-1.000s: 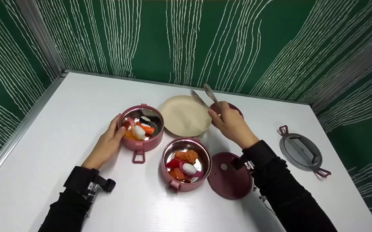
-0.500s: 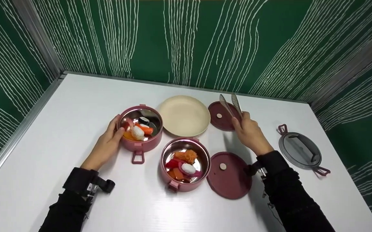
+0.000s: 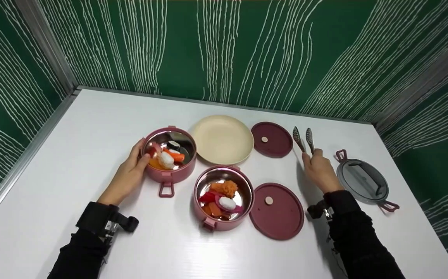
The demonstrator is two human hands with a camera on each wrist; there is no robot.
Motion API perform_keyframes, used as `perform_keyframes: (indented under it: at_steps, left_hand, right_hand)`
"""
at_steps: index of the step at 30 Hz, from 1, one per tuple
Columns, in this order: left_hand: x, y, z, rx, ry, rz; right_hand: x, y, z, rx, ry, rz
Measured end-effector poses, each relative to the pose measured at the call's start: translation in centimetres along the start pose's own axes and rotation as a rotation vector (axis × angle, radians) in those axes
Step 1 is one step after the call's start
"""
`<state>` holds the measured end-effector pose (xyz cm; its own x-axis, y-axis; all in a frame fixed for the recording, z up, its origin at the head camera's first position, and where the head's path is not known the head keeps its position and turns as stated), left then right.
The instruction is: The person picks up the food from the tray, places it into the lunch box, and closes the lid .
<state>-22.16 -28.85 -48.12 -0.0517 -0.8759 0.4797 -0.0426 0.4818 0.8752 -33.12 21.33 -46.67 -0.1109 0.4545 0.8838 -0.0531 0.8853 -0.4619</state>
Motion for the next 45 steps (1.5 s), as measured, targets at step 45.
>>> perform_keyframes:
  at_steps: [45]
  left_hand:
    - [-0.1,0.0,-0.4,-0.001,-0.018,-0.002]
  right_hand:
    - [1.0,2.9,-2.5,-0.023,0.039,-0.273]
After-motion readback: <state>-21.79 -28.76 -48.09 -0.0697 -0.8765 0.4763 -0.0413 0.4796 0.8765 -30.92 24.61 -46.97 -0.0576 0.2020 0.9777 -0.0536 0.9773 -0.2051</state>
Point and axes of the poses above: each hand's wrist, its own z-axis towards the middle knuckle, its own x-axis out of the back of the hand, y = z × x, the point moved 3 cm from there along z, towards the middle knuckle, and after that the axes turned 4 degrees about -y, right-handed, at the moved point
